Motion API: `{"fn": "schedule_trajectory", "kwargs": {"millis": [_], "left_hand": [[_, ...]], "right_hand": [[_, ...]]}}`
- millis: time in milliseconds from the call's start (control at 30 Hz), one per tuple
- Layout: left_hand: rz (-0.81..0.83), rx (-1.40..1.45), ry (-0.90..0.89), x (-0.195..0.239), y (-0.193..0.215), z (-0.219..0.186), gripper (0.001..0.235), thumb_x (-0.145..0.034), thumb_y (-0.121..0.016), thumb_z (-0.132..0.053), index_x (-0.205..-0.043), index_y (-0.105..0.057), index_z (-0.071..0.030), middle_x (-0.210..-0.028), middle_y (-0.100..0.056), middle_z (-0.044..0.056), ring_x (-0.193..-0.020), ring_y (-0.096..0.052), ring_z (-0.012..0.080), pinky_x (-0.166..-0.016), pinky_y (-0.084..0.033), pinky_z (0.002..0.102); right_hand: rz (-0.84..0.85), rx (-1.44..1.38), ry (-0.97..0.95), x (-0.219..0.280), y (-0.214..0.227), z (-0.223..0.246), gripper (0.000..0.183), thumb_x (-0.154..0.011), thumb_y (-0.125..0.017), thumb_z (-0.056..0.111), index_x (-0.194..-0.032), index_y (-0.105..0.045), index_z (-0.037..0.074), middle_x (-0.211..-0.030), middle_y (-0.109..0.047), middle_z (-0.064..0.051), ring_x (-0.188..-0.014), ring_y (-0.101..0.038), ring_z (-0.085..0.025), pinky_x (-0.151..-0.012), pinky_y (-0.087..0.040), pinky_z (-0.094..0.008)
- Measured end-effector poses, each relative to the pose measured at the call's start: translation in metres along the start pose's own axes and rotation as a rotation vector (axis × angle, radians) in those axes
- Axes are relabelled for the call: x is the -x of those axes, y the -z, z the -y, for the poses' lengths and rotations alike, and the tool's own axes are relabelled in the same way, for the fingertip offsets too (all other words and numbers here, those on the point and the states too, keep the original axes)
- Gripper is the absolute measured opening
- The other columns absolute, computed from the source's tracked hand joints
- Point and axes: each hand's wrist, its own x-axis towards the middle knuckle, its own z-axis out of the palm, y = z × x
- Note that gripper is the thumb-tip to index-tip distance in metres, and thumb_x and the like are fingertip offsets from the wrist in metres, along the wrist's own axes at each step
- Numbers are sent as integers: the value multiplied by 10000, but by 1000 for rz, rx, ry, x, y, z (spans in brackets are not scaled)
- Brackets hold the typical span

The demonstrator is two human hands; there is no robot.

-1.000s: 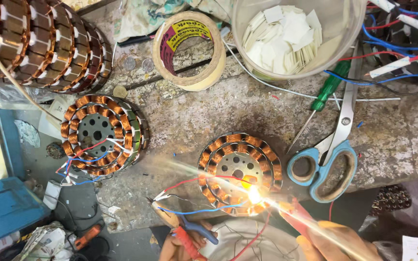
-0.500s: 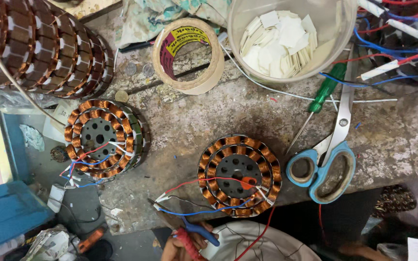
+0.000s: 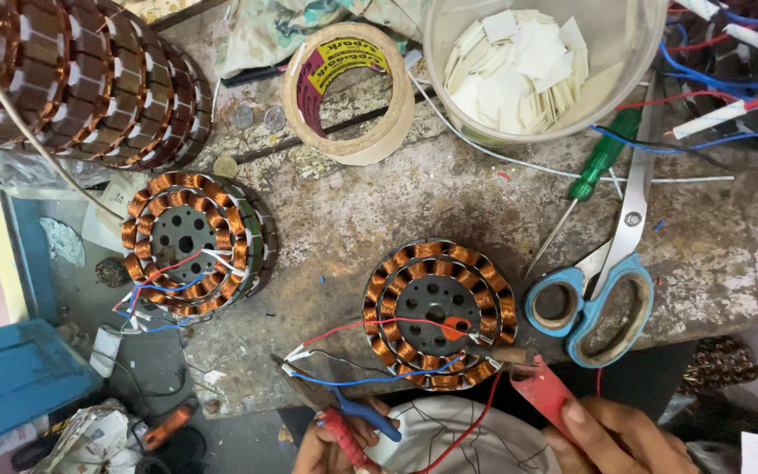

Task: The person prepares and solders electrical wires onto fan motor stators using a soldering iron and pliers.

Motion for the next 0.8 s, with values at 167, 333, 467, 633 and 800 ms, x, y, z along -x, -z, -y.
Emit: {"fn": "schedule_trajectory", "kwargs": {"millis": [167,333,467,633,800], "left_hand": [[33,-314,-423,11,-33,7,282,-886,-784,-53,-946,-520,25,-899,-612,245,-1087,-620,495,-946,-502,745],[97,-388,-493,10,-42,5,294,-923,-810,-27,-989,-527,22,-951,-608,226,-1113,-638,479,-1005,-551,741],[-56,-32,-30,3,-24,-6,281,-912,-759,-108,-1009,-548,49,-991,-621,258,-1106,-627,460,-1008,-534,712],[78,-126,-156,4,-12,0,267,-919,-781,-67,-1034,-559,27,-1006,-623,243,-1116,-617,446,-1009,-532,709],[205,-267,-404,6,-14,5,270,-925,-802,-26,-1059,-570,6,-1022,-625,227,-1127,-607,432,-1010,-531,705]], "right_hand": [[-13,-51,15,0,-3,-2,508,-742,-878,253,-1206,-688,174,-905,-719,-53,-759,-753,-181,-634,-600,-287],[-28,-117,34,5,-3,-10,505,-753,-872,220,-1213,-677,146,-912,-715,-75,-787,-757,-181,-649,-607,-279],[123,-156,-90,10,0,-19,446,-803,-776,141,-1233,-660,169,-922,-757,-55,-799,-769,-147,-702,-594,-272],[491,38,7,16,-16,-37,527,-886,-802,266,-1363,-608,157,-917,-743,-66,-791,-742,-154,-729,-582,-278],[-35,-338,-263,59,-13,-57,443,-900,-756,224,-1301,-643,75,-912,-743,-141,-766,-749,-200,-706,-594,-323]]}}
